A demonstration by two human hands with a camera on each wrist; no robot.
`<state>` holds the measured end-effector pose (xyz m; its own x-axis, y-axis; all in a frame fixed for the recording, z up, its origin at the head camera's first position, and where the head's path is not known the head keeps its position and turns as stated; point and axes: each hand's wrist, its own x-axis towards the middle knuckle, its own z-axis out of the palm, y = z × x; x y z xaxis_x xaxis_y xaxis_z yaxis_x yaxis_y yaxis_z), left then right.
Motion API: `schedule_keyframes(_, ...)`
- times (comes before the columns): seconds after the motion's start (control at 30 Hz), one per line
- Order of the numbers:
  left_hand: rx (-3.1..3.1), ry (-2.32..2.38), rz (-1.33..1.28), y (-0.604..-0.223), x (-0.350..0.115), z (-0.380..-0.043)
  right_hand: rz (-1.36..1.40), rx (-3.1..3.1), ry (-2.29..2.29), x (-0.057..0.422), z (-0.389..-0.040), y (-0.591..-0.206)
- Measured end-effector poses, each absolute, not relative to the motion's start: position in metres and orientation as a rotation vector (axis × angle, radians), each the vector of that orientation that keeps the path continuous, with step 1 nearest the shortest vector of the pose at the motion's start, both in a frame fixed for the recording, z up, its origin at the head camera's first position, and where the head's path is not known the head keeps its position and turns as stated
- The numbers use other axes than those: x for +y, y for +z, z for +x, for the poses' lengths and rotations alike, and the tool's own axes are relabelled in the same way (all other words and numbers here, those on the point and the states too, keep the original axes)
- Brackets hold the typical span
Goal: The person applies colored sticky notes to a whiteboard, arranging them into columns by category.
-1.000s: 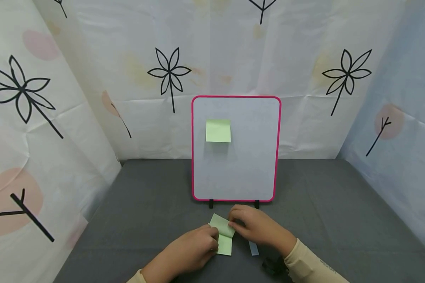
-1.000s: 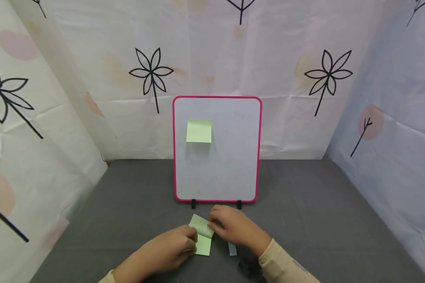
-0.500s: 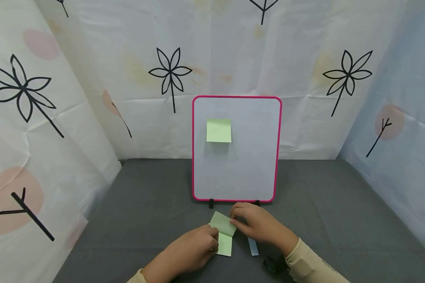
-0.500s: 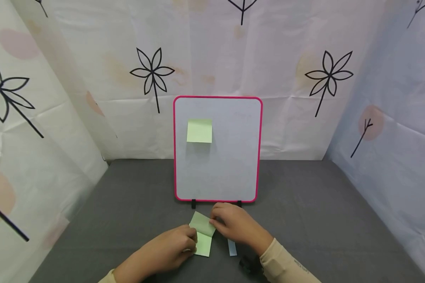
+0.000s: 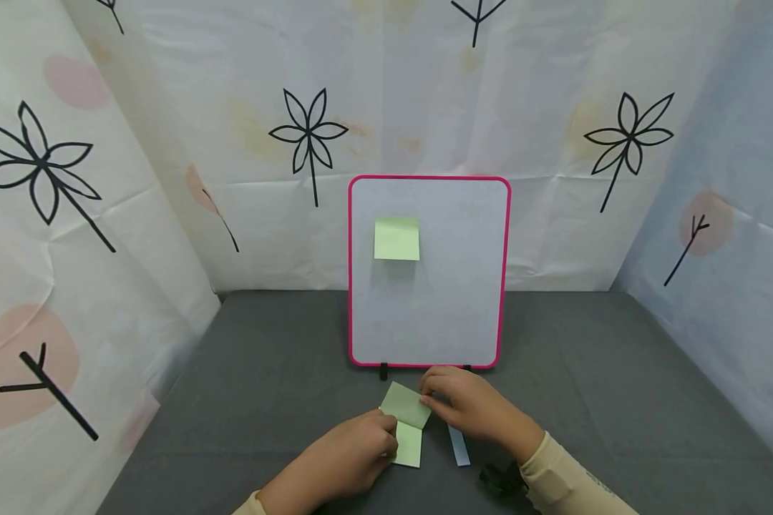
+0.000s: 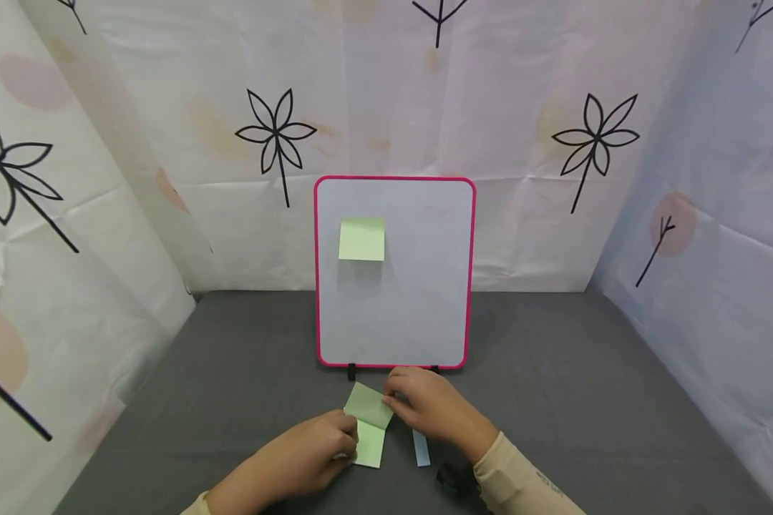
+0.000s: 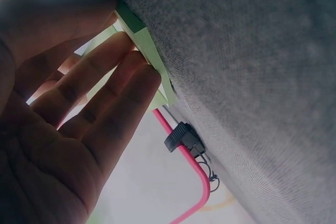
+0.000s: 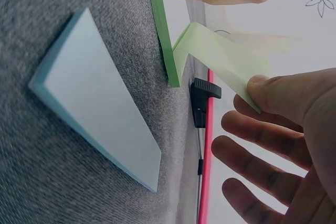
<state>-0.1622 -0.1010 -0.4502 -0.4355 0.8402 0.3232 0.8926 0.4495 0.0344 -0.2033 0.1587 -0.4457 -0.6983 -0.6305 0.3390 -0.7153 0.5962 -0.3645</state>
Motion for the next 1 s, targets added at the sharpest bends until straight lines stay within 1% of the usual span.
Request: schedule_keyframes(1.0,-2.458,-0.277,-1.462,-0.4522,-0.1011,-0.1598,1.091,-2.600,0.678,0.1657,-0.2069,-0.4427)
